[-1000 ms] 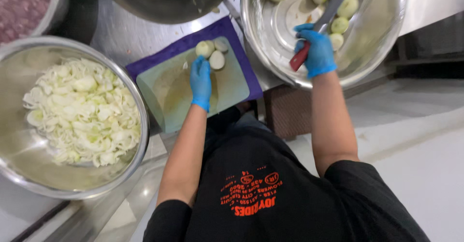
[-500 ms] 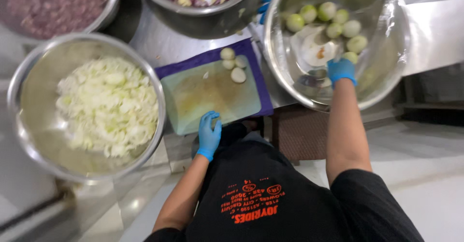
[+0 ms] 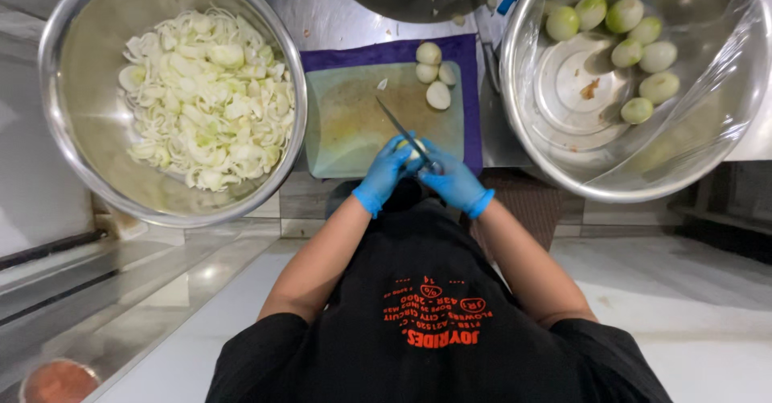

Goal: The person slices peeled onions into thin rings on a purple cutting board using a knife. Sliced onions are transferred into a large metal bowl. The person continues slicing additional onions from a second bowl and places them into the same bowl.

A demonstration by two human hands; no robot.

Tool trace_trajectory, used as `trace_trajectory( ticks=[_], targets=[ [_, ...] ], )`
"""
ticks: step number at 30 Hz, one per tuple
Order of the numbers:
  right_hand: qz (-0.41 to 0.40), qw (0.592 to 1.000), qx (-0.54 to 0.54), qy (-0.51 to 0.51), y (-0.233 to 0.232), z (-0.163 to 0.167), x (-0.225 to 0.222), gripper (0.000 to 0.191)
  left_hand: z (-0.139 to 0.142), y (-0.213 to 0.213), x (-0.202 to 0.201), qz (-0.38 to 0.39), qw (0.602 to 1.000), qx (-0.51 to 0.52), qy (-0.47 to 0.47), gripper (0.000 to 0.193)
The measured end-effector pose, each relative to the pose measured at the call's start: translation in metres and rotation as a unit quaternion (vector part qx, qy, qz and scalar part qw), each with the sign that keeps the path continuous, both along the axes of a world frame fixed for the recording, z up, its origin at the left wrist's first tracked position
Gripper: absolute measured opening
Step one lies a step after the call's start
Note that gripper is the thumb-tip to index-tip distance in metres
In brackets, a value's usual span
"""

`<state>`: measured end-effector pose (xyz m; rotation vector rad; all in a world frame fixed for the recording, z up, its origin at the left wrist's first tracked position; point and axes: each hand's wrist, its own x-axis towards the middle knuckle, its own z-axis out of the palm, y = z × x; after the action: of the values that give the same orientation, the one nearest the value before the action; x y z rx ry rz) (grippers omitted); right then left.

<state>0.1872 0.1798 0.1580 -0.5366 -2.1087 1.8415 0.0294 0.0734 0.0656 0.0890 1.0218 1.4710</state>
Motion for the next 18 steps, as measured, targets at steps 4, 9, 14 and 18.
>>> trace_trajectory(
  ticks=[4, 9, 14, 18],
  targets=[
    [-0.073, 0.965, -0.136, -0.210, -0.006, -0.029, 0.009, 0.026, 0.014, -0.002, -0.016, -0.006, 0.844, -0.052, 0.534, 0.060],
    [-0.149, 0.940, 0.143, -0.272, -0.006, -0.054, 0.021, 0.030, 0.016, -0.013, -0.024, -0.016, 0.755, -0.069, 0.652, 0.059],
    [-0.126, 0.947, 0.165, -0.245, -0.022, -0.045, 0.023, 0.028, 0.005, -0.018, -0.019, 0.048, 0.780, -0.117, 0.613, 0.048],
    [-0.105, 0.943, 0.186, -0.255, -0.032, -0.025, 0.011, 0.025, -0.003, -0.014, -0.016, 0.105, 0.881, -0.105, 0.448, 0.047]
  ],
)
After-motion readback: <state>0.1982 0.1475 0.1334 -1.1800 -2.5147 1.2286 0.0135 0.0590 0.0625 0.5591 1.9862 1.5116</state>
